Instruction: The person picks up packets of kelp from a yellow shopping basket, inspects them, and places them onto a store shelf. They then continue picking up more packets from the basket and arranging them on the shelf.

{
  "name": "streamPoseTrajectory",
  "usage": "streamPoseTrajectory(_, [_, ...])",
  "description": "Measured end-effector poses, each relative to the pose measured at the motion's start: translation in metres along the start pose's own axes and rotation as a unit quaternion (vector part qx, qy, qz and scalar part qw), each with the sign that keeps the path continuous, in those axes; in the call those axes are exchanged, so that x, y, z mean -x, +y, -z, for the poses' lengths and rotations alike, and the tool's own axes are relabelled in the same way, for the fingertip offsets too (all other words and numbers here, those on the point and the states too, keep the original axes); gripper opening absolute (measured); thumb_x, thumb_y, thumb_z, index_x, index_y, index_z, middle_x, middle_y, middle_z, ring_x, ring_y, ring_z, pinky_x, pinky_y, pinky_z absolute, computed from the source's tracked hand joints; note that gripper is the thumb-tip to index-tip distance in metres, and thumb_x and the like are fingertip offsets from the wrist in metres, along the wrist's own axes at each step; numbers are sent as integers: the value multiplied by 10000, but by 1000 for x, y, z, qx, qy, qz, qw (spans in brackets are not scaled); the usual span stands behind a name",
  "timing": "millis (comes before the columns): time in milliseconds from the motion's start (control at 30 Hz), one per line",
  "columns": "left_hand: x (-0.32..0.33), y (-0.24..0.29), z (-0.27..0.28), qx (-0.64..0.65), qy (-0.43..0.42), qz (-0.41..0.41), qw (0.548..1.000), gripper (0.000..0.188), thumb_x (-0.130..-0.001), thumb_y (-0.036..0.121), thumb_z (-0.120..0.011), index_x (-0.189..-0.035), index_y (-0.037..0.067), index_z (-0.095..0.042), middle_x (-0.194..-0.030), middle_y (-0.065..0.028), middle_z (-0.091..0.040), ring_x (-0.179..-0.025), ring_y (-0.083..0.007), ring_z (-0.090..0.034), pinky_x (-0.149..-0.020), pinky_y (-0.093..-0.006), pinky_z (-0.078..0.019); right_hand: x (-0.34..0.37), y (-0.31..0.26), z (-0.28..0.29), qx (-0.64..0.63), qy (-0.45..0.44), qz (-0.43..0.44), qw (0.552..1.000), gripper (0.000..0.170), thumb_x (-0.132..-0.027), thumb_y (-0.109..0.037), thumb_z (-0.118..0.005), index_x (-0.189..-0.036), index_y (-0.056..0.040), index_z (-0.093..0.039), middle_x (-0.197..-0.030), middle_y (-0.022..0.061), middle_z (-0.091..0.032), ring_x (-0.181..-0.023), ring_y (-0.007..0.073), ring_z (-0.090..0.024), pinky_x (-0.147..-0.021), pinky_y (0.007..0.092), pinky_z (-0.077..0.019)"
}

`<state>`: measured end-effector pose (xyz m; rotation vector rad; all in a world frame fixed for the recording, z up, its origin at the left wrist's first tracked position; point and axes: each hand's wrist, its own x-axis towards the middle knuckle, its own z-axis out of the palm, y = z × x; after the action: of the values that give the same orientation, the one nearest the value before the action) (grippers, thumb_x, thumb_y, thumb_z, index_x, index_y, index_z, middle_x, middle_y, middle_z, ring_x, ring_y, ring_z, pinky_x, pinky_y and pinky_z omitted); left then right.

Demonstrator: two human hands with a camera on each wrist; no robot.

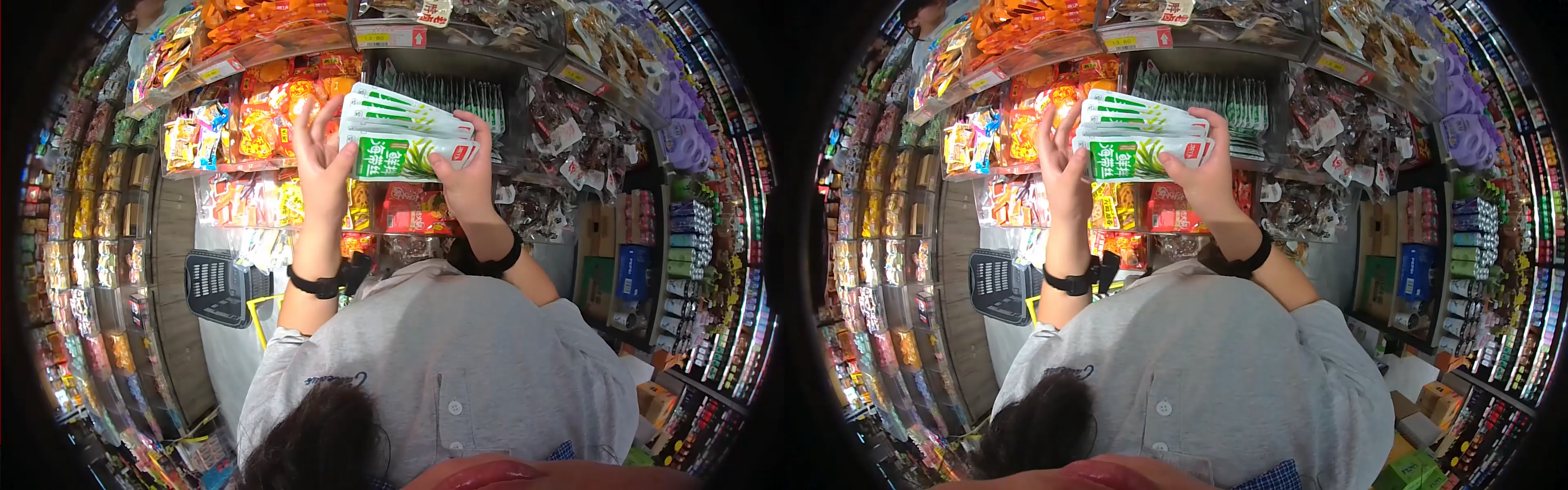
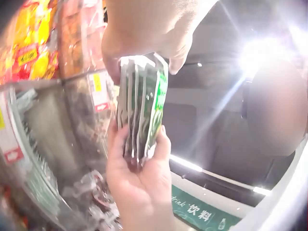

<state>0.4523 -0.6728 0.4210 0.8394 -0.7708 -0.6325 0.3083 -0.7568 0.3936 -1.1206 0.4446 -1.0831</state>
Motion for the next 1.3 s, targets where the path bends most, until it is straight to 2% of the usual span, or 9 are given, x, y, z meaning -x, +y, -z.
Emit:
streamPoseTrajectory(167, [11,-8,-2,-58,-9,68,996,710,-791,286,-617,-1327,10,-242,-1245,-124,-414,-1156,-206,-407,-986,-335,-299,7,-9,-3,90,-25,65,994,723,-618,12,-721,-1225,-71,-338,-1109,87,-446,-1008,165,-503,-850,302,-450])
streamPoseTrajectory(567, [25,-20,3,-174,46,-133,975,813,-651,474,-748,-1186,38,-318,-1093,-79,-438,-1024,-172,-447,-900,-315,-366,11,-10,13,155,-178,140,962,881,-495,-58,-844,-1212,-102,-333,-1198,104,-394,-1063,188,-461,-911,323,-392])
streamPoseTrajectory(733, [33,8,1,89,-109,57,988,713,-781,620,-502,-1172,37,-380,-1173,-90,-483,-1103,-207,-479,-934,-374,-388,-5,-37,32,176,-262,184,931,791,-509,-40,-829,-1158,-129,-386,-1160,108,-418,-1030,187,-476,-870,304,-403])
streamPoseTrajectory(867, [23,19,14,315,-130,435,833,756,-834,649,-322,-1294,52,-381,-1238,-169,-488,-1116,-303,-500,-926,-436,-414,-8,-50,47,140,-357,87,919,730,-534,-64,-821,-1138,-120,-415,-1120,78,-455,-1018,170,-477,-876,299,-397])
streamPoseTrajectory(967, [30,8,-5,140,-118,558,809,785,-822,684,-266,-1319,83,-352,-1233,-187,-484,-1082,-360,-513,-880,-484,-437,-10,-42,54,159,-413,42,896,717,-542,-64,-812,-1139,-100,-416,-1112,54,-473,-1032,156,-470,-883,299,-396])
streamPoseTrajectory(1000, [28,15,-11,248,-208,609,724,781,-811,689,-286,-1327,107,-343,-1215,-223,-481,-1035,-418,-523,-801,-534,-462,-8,-40,56,123,-407,-16,905,714,-545,-59,-807,-1141,-92,-416,-1119,55,-471,-1041,158,-466,-890,301,-394])
streamPoseTrajectory(1100, [34,-15,2,346,-336,643,596,846,-754,726,-336,-1327,105,-340,-1189,-262,-477,-985,-454,-530,-754,-552,-469,-10,-39,62,74,-427,-68,899,706,-560,-46,-794,-1154,-81,-413,-1134,61,-466,-1060,169,-458,-912,310,-386])
streamPoseTrajectory(1200, [64,-60,6,450,-338,590,579,956,-660,786,-343,-1310,85,-359,-1155,-272,-486,-936,-430,-556,-720,-527,-481,-12,-39,67,75,-455,-52,886,728,-576,-37,-784,-1193,-78,-399,-1167,75,-456,-1091,184,-450,-933,322,-375])
streamPoseTrajectory(1300, [68,-69,2,321,-292,604,669,1005,-605,841,-346,-1266,85,-384,-831,-164,-533,-499,-257,-454,-573,-431,-474,-23,-38,69,106,-505,-15,856,785,-596,-39,-776,-1262,-78,-361,-1212,88,-444,-1130,193,-435,-942,328,-370])
